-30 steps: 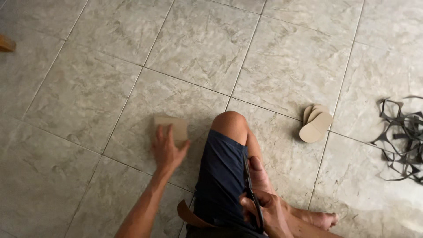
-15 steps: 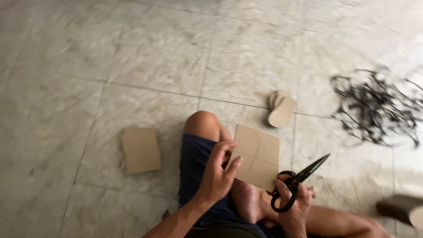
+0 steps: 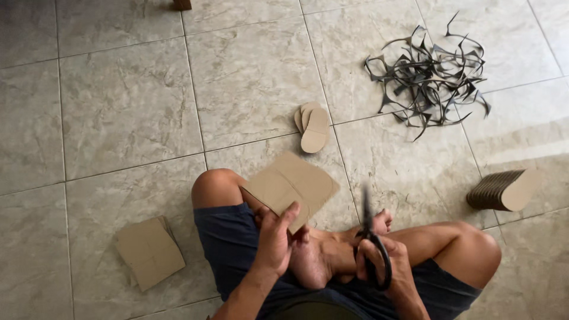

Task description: The person sits on the floor cutting sandal sole shapes out of cardboard sheets with scissors, following traced outlines. They trim the edges of each cut sole, set finished soles on a growing pile, and pick up new cardboard sheets to cut more.

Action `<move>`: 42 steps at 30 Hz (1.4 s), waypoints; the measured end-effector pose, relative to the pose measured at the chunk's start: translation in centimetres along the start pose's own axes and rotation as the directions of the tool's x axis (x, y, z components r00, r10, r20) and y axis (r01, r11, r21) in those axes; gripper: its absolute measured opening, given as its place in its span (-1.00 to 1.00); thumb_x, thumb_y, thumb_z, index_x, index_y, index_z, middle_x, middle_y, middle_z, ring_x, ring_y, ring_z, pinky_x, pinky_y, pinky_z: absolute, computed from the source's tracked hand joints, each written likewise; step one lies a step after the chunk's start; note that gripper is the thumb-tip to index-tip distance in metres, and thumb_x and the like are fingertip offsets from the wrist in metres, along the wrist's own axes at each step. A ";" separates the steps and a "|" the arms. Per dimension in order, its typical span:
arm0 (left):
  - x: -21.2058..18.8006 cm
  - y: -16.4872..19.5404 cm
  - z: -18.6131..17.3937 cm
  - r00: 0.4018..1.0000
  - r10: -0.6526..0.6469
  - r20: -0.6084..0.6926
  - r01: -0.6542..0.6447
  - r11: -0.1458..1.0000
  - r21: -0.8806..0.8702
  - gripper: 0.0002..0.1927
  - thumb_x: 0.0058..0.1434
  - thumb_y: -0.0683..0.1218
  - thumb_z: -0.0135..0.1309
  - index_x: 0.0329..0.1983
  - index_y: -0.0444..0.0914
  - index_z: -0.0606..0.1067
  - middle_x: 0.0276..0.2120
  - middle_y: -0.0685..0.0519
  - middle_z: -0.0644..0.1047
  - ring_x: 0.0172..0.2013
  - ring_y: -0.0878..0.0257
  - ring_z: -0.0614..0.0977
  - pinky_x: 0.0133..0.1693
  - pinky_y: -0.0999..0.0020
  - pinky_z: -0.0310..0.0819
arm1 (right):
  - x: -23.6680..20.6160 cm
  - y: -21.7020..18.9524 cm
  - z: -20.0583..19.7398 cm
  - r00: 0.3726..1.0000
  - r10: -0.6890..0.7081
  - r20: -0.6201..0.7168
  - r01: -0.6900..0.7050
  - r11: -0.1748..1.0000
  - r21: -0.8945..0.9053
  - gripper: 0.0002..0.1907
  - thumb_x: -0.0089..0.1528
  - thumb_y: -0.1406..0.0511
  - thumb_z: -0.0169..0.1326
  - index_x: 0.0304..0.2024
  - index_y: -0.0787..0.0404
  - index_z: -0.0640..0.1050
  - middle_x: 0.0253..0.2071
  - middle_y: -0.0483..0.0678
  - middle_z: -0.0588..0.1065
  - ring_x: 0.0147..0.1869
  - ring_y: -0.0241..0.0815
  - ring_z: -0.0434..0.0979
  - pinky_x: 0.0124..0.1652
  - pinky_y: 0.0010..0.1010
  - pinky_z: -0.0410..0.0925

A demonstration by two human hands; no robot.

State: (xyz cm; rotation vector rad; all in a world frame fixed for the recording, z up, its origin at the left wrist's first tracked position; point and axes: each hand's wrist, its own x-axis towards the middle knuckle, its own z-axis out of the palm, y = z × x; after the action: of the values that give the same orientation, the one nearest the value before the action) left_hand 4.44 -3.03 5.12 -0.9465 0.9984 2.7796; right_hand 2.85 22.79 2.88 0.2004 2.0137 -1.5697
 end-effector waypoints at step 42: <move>-2.7 6.4 2.8 0.847 0.154 0.509 -0.458 0.699 0.549 -0.77 0.36 -0.09 0.09 -0.20 -0.39 0.58 -0.36 0.13 0.61 -0.32 0.46 0.55 -0.26 0.47 0.49 | -4.3 -5.9 4.3 0.968 -0.235 0.087 0.245 0.960 -0.138 -0.74 0.09 0.24 0.28 -0.32 0.34 0.68 -0.51 -0.08 0.63 -0.41 -0.39 0.57 -0.39 -0.48 0.44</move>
State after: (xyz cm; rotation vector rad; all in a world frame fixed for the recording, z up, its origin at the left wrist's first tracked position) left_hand 3.60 -6.03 11.95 -0.0489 1.9838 2.3277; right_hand 5.24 18.02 9.44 -0.1606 2.1526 -1.5365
